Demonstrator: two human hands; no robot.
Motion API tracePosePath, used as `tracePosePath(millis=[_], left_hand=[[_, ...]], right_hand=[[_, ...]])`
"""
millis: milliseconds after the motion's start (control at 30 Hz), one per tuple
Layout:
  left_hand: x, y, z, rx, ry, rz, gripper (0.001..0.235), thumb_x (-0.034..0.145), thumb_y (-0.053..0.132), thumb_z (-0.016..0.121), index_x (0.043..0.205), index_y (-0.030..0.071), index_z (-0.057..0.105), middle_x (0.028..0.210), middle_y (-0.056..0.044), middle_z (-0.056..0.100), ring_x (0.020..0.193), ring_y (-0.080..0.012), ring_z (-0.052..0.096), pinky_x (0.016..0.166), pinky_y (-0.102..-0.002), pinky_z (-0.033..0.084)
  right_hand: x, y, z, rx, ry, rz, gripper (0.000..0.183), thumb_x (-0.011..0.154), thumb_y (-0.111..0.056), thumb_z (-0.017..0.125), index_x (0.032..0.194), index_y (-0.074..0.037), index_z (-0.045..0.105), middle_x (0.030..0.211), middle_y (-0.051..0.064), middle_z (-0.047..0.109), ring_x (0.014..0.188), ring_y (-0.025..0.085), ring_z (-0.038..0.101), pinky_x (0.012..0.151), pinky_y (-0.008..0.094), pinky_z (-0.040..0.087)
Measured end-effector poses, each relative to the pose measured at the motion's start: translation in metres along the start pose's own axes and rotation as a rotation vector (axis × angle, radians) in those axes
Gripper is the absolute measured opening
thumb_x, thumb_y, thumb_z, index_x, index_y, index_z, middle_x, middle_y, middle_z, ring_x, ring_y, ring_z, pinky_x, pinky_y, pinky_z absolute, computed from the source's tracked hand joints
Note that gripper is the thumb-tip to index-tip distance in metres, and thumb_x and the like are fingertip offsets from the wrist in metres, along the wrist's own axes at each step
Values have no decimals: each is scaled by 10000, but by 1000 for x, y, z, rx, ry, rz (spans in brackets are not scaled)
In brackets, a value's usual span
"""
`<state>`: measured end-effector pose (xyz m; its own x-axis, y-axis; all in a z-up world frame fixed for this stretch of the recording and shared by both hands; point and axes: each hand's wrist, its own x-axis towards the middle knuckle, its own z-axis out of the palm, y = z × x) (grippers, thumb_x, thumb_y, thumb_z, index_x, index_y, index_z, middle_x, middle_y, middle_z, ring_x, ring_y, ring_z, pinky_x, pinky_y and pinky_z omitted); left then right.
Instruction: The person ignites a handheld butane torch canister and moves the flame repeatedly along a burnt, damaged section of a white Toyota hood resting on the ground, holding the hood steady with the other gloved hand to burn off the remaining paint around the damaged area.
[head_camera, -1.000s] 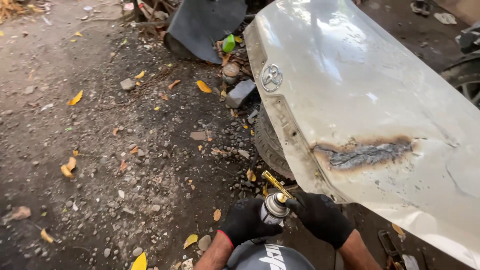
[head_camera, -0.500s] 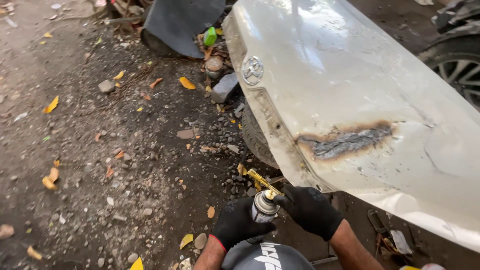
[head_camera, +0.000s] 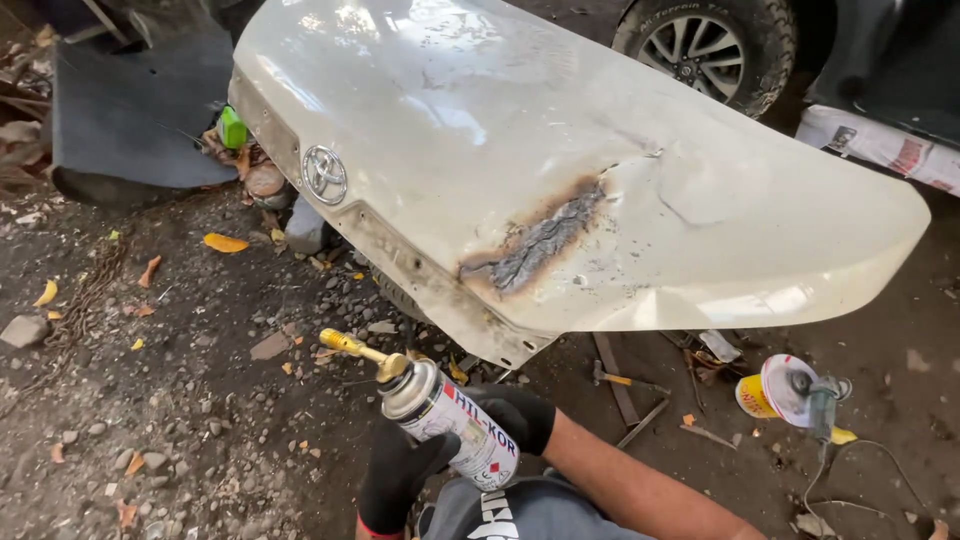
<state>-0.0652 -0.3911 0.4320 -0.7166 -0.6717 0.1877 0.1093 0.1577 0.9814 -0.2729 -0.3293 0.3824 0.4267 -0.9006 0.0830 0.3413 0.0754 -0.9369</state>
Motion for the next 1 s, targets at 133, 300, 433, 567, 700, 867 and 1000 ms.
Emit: tracePosePath(millis=[133, 300, 433, 567, 700, 867, 1000], left_hand=[[-4, -14, -1, 99, 78, 47, 549, 767, 117, 842, 1266, 18, 634, 1126, -87, 748, 1045, -199, 721, 904, -373, 584], [-9, 2, 11, 36, 124, -32, 527, 800, 154, 824, 1276, 19, 644, 1093, -105, 772, 1010, -218, 740, 883, -383, 612], [-13, -16, 14, -153, 175, -63, 648, 793, 174, 820, 1370, 40, 558, 1195, -101, 715, 1102, -213, 682, 953, -396, 562], [-15, 4, 15, -225, 153, 4, 617, 862, 228, 803, 1393, 28, 560, 1268, -91, 706, 1192, -207, 671, 1069, -381, 523], [-23, 1, 13, -113, 245, 67, 636, 854, 239, 824, 1395, 20, 572, 1278, -93, 703, 1198, -207, 666, 1048, -383, 540], [-33, -18, 8, -241, 298, 67, 699, 801, 237, 878, 1388, 32, 558, 1252, -93, 700, 1167, -200, 671, 1020, -386, 566], [-38, 10, 5, -320, 256, 21, 714, 788, 238, 879, 1389, 44, 545, 1240, -73, 697, 1166, -187, 673, 1028, -386, 565]], right_hand=[[-12, 51, -27, 316, 86, 85, 399, 1085, -145, 493, 1437, 34, 554, 1354, 105, 669, 1215, 166, 625, 1082, 334, 499], [-14, 25, -4, 492, 48, 233, 393, 1089, -153, 478, 1388, 90, 556, 1282, 229, 685, 1133, 345, 696, 1036, 474, 554], [-10, -1, 16, 798, 80, 381, 479, 1081, -246, 434, 1348, 129, 566, 1215, 322, 686, 1030, 441, 720, 921, 605, 575], [-1, -10, 24, 784, 134, 422, 499, 1033, -282, 425, 1319, 95, 580, 1162, 300, 702, 972, 458, 725, 868, 659, 572], [13, -14, 34, 802, 144, 488, 516, 977, -313, 428, 1293, 61, 592, 1121, 272, 720, 929, 464, 731, 823, 680, 573], [17, 8, 26, 746, 128, 498, 546, 958, -343, 450, 1294, 61, 597, 1099, 275, 725, 907, 480, 729, 841, 635, 587], [20, 20, 24, 689, 153, 516, 518, 982, -301, 473, 1307, 85, 590, 1119, 280, 720, 936, 470, 730, 884, 614, 589]])
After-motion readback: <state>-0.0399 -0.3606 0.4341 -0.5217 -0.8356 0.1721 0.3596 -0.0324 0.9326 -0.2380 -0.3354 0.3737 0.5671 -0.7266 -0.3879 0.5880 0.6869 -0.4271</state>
